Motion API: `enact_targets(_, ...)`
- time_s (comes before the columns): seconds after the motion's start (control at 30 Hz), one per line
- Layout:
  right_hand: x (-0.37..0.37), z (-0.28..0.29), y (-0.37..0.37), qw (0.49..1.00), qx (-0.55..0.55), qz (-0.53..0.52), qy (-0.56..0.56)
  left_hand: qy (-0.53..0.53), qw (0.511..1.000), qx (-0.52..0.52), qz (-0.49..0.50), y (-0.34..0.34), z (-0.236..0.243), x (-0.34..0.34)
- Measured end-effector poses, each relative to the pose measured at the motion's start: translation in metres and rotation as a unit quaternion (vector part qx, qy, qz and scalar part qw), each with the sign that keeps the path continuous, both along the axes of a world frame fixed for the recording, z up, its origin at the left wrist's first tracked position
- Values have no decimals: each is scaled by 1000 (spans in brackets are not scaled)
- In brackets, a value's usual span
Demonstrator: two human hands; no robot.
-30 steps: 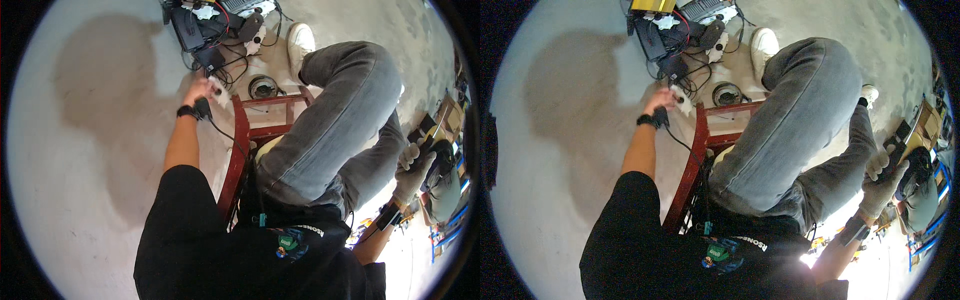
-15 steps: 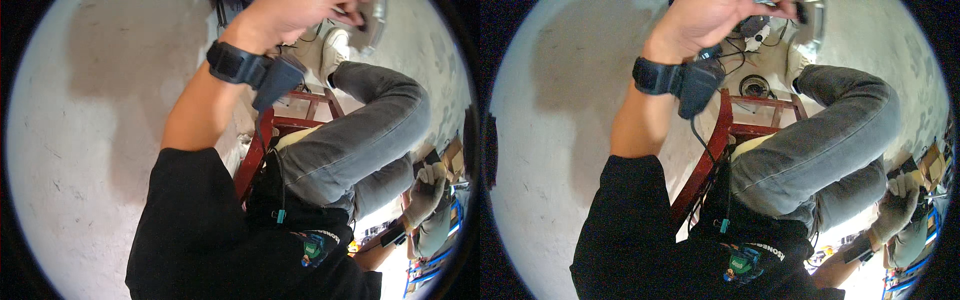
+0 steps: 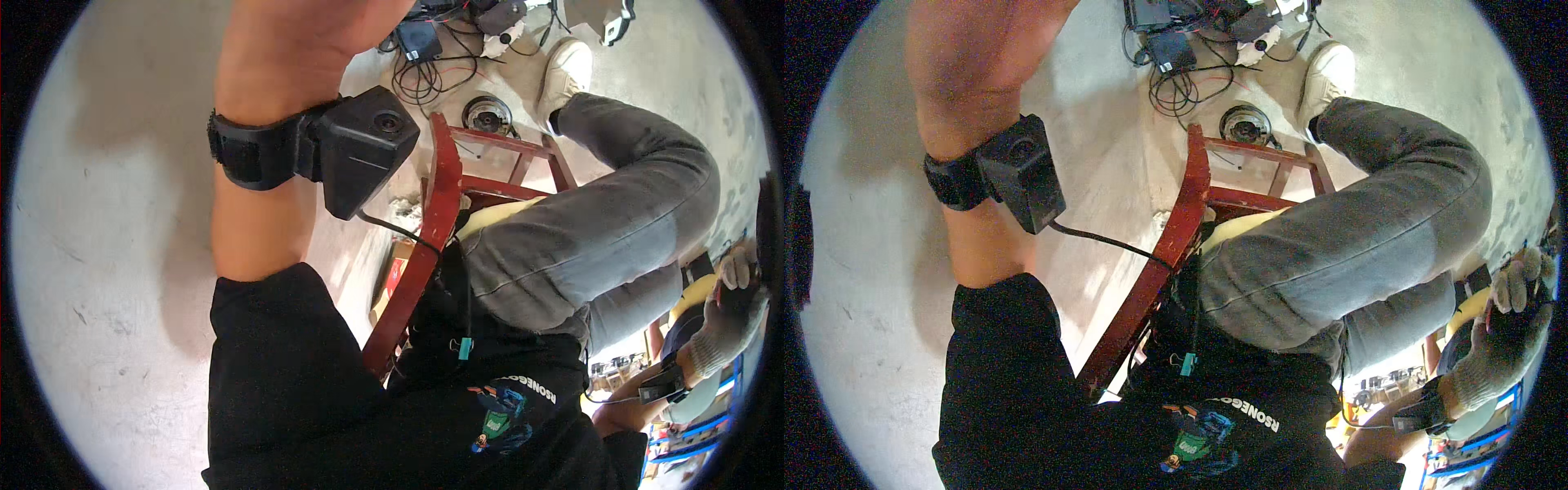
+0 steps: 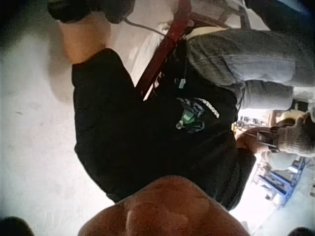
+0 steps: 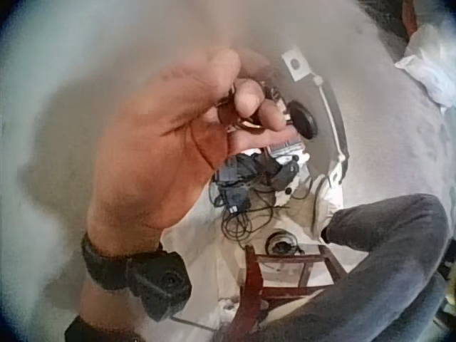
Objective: Use a screwdriver to assemble or disassemble a small black motorcycle component, likely a mirror or handle assembly.
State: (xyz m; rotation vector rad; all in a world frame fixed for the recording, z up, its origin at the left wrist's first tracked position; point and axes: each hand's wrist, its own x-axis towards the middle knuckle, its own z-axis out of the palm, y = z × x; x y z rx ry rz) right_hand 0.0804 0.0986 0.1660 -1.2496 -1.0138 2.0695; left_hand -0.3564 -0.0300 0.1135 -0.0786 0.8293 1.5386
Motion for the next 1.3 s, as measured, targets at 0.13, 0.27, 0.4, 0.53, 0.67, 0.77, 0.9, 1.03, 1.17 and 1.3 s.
enact_targets(0.13, -28, -12, 8, 991, -78, 67, 88, -4, 1000, -7, 11, -16, 0, -7)
enact_targets(0.27, -142, -14, -46, 943, 147, 49, -293, -24, 1000, 4, 16, -17, -8, 1)
enact_targets(0.4, -185, -38, -62, 994, -30, 18, -104, -15, 1000, -1, 16, -23, -13, -5)
enact_targets(0.53, -197, -51, -64, 988, -132, 76, 27, -9, 1000, -10, 19, -27, -4, -3)
enact_targets(0.67, -196, -35, -53, 977, -138, 113, 120, -32, 999, 32, 6, -9, -21, 7)
enact_targets(0.77, -193, -36, -78, 995, -65, 56, -44, -29, 993, 113, -7, -21, -32, 15)
enact_targets(0.9, -202, -40, -77, 995, -39, 83, -48, -31, 990, 135, -9, -20, -62, 27)
enact_targets(1.03, -191, -45, -81, 991, -76, 82, -74, -11, 996, 88, -21, -19, -76, 38)
enact_targets(1.17, -186, -46, -76, 990, -83, 84, -74, -28, 996, 88, -9, -10, -72, 41)
enact_targets(1.3, -182, -46, -79, 992, -64, 64, -90, 4, 999, 39, -17, -6, -65, 44)
